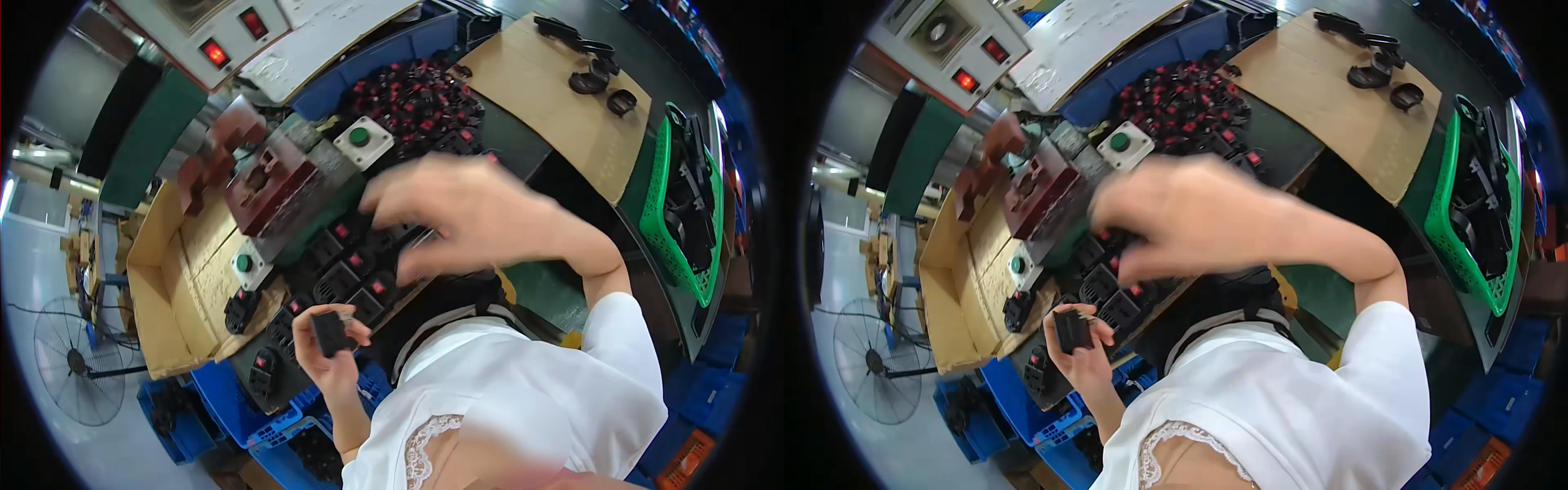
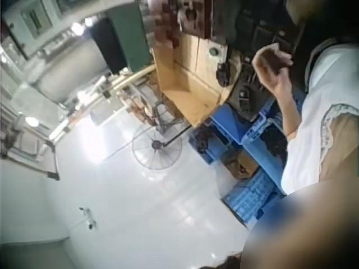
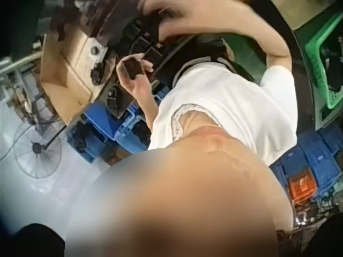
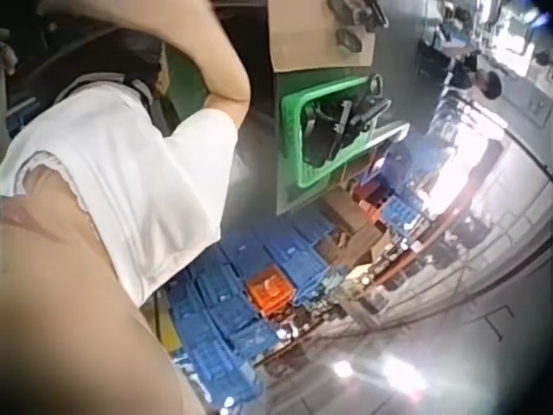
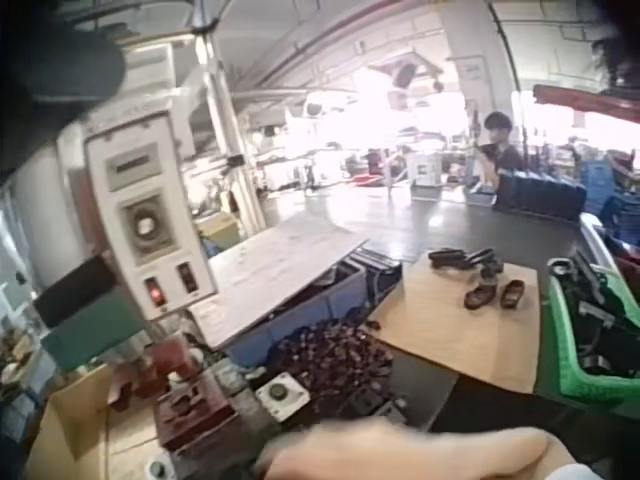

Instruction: Assembling and pressing electrical power strip components at a manufacturing workstation.

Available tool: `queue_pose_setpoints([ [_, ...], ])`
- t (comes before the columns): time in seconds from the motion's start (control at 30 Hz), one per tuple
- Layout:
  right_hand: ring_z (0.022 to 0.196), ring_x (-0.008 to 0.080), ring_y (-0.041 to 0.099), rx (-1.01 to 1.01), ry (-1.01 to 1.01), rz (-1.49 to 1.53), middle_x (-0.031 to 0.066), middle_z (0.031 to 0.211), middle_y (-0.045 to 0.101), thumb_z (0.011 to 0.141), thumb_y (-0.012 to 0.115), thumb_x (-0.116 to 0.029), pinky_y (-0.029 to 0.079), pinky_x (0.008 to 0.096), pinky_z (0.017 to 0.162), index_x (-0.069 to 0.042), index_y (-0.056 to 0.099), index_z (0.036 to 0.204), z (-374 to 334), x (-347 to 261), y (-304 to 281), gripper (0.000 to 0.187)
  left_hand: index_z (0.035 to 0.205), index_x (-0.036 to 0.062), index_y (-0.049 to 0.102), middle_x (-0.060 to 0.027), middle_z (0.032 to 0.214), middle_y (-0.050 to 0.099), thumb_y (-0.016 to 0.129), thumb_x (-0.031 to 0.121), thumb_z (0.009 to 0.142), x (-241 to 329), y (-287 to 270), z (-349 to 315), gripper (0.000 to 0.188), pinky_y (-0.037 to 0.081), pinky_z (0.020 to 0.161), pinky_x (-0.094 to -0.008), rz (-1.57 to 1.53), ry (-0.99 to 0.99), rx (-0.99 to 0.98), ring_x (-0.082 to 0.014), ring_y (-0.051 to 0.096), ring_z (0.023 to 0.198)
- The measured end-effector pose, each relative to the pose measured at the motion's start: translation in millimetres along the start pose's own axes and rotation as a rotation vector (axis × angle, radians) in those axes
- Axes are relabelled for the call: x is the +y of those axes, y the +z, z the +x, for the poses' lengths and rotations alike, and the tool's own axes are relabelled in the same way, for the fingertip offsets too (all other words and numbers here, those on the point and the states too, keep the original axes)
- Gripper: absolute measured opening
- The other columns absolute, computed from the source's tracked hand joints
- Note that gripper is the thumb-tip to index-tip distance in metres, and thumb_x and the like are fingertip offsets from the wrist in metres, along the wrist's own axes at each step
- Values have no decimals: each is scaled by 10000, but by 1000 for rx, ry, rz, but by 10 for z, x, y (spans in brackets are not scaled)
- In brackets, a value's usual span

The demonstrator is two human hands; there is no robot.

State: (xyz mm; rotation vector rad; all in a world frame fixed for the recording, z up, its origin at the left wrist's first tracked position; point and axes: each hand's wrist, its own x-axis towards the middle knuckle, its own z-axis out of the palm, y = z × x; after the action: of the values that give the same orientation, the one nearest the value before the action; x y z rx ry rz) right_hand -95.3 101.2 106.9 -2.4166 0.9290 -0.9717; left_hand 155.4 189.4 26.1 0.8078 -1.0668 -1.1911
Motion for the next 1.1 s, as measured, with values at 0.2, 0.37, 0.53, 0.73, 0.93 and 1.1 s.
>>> queue_pose_setpoints([
  [0.2,844,297,626,611,582,-816,141,974,627,862,639,-192,504,389,745,-41,668,930,-1305,2318,-1495,168,1203,-41,432,-221,976,602,697,494,810,-10,-207,-76,715,458,561,-290,137,88,144,-228,606,679],
  [0.37,983,329,630,389,1174,-1029,158,1043,661,881,538,-538,507,447,819,-41,700,966,-1709,2944,-1770,529,1345,-33,356,-187,1147,534,630,367,898,8,-477,-132,659,470,795,-303,1,152,98,-213,552,905],
  [0.53,1049,320,622,192,1376,-1014,162,1097,665,784,524,-721,502,464,873,-39,702,1016,-1438,2806,-1435,743,1282,-43,405,-193,1055,558,674,437,835,10,-375,-162,709,436,642,-277,-213,81,482,-234,572,892],
  [0.73,974,389,621,208,1199,-941,255,1030,636,769,622,-552,493,445,842,37,664,931,-1686,2684,-1391,613,1207,-68,462,-222,962,625,716,450,780,142,-532,-233,718,379,498,-220,39,97,331,-223,619,626],
  [0.93,893,400,625,272,1049,-894,248,956,651,791,622,-533,492,434,793,45,648,871,-1919,2564,-1368,584,1199,-87,469,-245,990,619,738,421,769,119,-507,-275,718,400,529,-211,-35,123,301,-205,624,668],
  [1.1,657,223,608,411,1148,-623,133,671,604,823,642,-494,458,332,635,28,608,749,-2057,2478,-1647,528,1237,-52,447,-231,1050,615,718,290,792,91,-476,-238,623,402,561,-225,-42,113,252,-204,618,703],
])
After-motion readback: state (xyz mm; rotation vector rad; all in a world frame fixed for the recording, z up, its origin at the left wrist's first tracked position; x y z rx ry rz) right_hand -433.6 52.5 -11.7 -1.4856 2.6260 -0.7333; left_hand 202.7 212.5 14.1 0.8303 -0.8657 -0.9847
